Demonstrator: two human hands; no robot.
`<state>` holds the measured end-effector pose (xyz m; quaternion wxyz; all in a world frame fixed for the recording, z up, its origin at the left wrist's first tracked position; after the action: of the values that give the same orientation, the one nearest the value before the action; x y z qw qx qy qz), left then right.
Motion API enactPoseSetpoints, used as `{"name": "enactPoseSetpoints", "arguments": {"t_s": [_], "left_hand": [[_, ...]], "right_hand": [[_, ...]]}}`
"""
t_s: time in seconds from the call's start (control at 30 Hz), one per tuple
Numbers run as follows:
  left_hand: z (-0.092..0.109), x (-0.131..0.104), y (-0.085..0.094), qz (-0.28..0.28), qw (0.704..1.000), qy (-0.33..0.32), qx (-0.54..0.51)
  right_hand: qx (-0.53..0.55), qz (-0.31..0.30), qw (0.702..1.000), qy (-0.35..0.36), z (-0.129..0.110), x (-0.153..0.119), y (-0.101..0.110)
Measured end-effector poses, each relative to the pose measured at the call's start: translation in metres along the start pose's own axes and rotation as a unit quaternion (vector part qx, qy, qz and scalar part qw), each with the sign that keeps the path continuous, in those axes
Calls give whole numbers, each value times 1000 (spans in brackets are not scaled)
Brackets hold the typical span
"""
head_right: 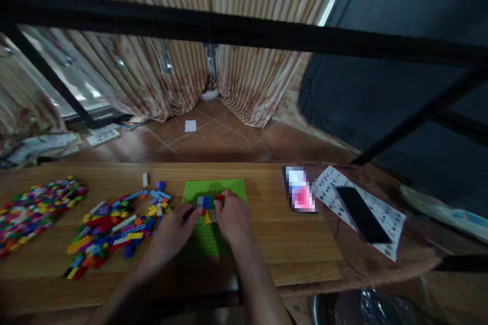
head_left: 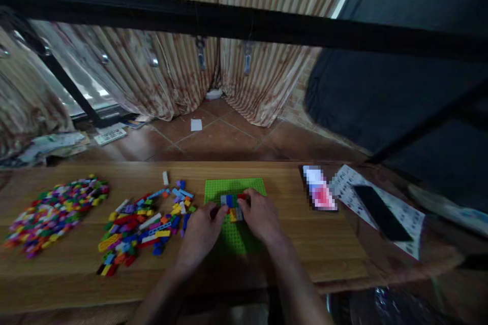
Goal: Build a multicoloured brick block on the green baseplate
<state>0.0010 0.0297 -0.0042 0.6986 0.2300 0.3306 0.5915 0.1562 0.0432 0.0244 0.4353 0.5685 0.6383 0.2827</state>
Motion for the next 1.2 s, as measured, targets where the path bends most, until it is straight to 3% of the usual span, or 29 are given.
{"name": "enactPoseSetpoints", "arguments": {"t_s": [0.77,1.03,1.2], "left_hand": [[0,0,0,5,999,-15,-29],[-5,1,2,-31,996,-20,-82],[-5,0,1,-21,996,-10,-84]], "right_hand": [[-5,4,1000,2,3,4,-3],[-11,-3,1000,-3,4,4,-4],[-22,-3,1000,2,5,6,-4]]}}
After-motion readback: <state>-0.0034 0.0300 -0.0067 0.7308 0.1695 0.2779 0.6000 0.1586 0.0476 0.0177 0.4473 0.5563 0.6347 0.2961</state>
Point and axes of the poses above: each hand's wrist, its own x-axis towards the middle knuckle, its own y-axis out of the back of the hand, z = x × y, the point moved 3 cm from there along x, towards the middle knuckle, and after that the axes turned 4 degrees about -z, right-handed, at the moved point
